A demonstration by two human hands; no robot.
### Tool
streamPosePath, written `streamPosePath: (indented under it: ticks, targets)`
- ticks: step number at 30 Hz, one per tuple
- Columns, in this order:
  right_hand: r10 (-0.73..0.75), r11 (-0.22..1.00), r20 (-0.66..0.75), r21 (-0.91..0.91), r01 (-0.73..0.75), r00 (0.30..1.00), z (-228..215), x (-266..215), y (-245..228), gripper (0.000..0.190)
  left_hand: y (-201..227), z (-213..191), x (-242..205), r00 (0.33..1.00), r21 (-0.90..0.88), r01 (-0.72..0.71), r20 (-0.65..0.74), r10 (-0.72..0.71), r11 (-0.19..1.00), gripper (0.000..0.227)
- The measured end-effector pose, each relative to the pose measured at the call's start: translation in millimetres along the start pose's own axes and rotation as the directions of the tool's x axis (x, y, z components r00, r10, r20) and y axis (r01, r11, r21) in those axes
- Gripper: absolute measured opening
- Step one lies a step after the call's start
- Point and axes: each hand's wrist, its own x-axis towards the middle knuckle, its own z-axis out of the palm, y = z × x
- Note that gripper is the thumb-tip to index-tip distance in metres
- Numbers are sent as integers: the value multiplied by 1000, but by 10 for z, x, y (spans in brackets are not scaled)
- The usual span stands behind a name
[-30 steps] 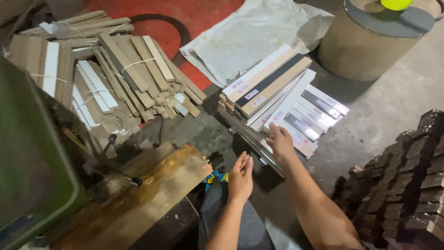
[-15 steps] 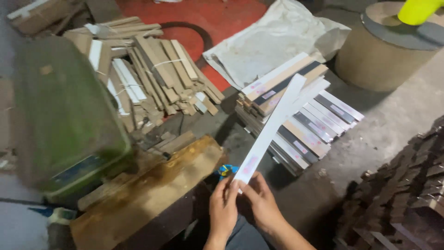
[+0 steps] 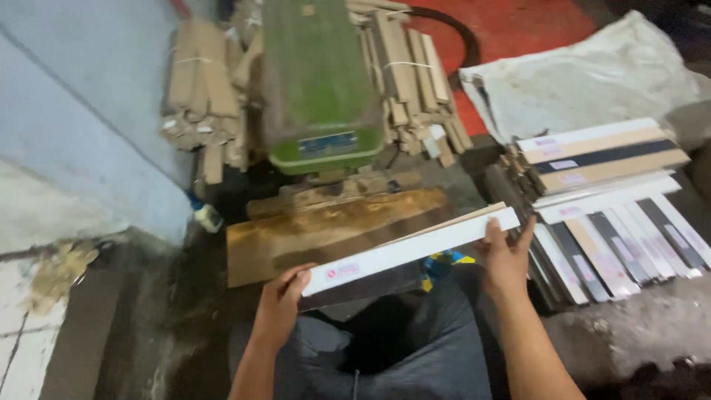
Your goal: Operating a manual punch machine to process white rectangular strips and stacking them.
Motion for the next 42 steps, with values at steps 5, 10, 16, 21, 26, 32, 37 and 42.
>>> streamPosePath:
  ticks: [5,10,16,21,26,32,37,42]
  targets:
    - [-58,985,96,-154,73,994,341,-162,-53,53,-397,-255,452,965,-101,-195,-199,173,976,51]
    - [-71,940,226,-310,141,971,519,-107,-36,49,-530,-317,822,856,-118,-221,-499,135,968,47]
    - [-2,660,414,-683,312,910,676,190,197,60,-723,-345,1402,716,90,-266,-648,260,960,49]
    - [-2,500,450,-773,391,893,856,434,338,59,-680,-328,1544,766,77,-227,-601,227,971,48]
    - [36,439,504,-784,440,863,896,699,468,60,-736,-340,1788,731,179,-174,-636,249,968,41]
    - [-4,533,508,-728,431,862,882,817,471,40,-861,-351,2156,699,157,-182,-674,240,971,40]
    - [-14,563,483,-720,406,876,891,849,548,31,-660,-279,2009,685,187,-165,-684,249,968,39]
    - [-34,616,460,-689,381,887,840,949,647,34,-790,-316,2109,706,154,-150,-675,215,977,46]
